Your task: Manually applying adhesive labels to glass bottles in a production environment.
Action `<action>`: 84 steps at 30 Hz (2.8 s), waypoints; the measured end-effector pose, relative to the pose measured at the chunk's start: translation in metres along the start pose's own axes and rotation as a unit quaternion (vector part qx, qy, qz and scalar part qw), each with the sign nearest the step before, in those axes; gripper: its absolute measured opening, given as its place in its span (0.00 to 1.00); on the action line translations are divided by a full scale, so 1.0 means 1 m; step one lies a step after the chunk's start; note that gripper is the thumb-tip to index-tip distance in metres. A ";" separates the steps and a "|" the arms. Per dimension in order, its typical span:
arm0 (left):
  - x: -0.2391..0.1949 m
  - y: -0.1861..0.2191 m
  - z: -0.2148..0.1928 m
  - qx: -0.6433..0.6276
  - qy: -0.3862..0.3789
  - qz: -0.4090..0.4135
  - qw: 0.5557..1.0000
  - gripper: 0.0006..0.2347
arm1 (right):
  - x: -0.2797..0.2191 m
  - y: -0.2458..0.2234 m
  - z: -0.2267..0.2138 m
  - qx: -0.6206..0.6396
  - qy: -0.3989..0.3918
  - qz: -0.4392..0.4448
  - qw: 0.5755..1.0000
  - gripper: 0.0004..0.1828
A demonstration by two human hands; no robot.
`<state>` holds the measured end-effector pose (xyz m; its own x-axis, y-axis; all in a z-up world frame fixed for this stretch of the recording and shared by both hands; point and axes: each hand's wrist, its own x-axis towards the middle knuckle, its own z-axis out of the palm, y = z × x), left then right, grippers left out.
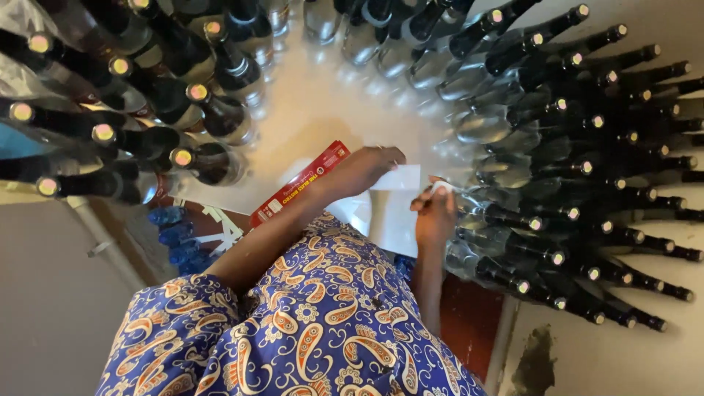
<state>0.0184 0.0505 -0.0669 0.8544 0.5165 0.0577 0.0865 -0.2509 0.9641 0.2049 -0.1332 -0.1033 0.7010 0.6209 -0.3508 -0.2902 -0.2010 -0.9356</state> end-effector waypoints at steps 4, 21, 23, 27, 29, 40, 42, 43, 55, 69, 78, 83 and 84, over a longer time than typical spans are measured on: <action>0.012 -0.033 -0.005 -0.138 0.090 -0.058 0.985 0.13 | -0.004 0.024 -0.059 -0.288 -0.225 -0.121 0.923 0.09; 0.055 -0.060 -0.024 -0.557 0.252 -0.160 0.775 0.25 | -0.003 -0.030 0.059 -0.282 -0.181 -0.220 0.916 0.53; 0.065 -0.079 -0.026 -0.567 0.295 -0.137 0.756 0.22 | 0.010 -0.014 0.060 -0.284 -0.263 -0.088 0.918 0.15; 0.058 -0.095 -0.058 -0.509 0.401 -0.085 0.757 0.20 | 0.016 0.000 0.036 -0.183 -0.274 -0.004 0.944 0.11; 0.047 -0.104 -0.074 -0.366 0.481 -0.080 0.793 0.23 | 0.011 -0.011 0.027 -0.147 -0.201 -0.022 0.968 0.14; 0.028 -0.095 -0.073 -0.297 0.448 -0.133 0.833 0.28 | 0.006 -0.071 0.035 -0.097 -0.019 -0.246 0.964 0.15; 0.026 -0.099 -0.074 -0.294 0.452 -0.134 0.832 0.28 | 0.010 -0.068 0.032 -0.093 -0.016 -0.254 0.963 0.17; 0.024 -0.100 -0.075 -0.260 0.445 -0.110 0.850 0.26 | 0.012 -0.065 0.030 -0.089 -0.016 -0.255 0.963 0.19; 0.025 0.030 0.005 0.115 0.123 0.117 0.979 0.08 | -0.015 -0.115 0.057 -0.220 -0.078 -0.372 0.898 0.15; 0.016 0.064 0.006 0.136 0.043 0.031 0.989 0.17 | -0.027 -0.092 0.063 -0.150 -0.199 -0.214 0.944 0.21; 0.016 0.022 -0.007 0.149 0.087 -0.008 0.985 0.12 | -0.024 -0.016 -0.068 -0.070 -0.062 -0.295 0.951 0.06; 0.030 -0.013 0.031 0.225 0.092 0.222 0.944 0.04 | -0.097 -0.019 -0.089 -0.532 -0.222 0.040 0.816 0.40; 0.028 -0.014 0.046 0.224 0.093 0.219 0.945 0.04 | -0.086 -0.016 -0.088 -0.533 -0.225 0.042 0.815 0.40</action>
<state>0.0648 0.0312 -0.0907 0.7570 0.4082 0.5103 -0.0093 -0.7741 0.6330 0.2069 -0.2500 -0.0615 0.3287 0.7382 -0.5891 0.5740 -0.6514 -0.4962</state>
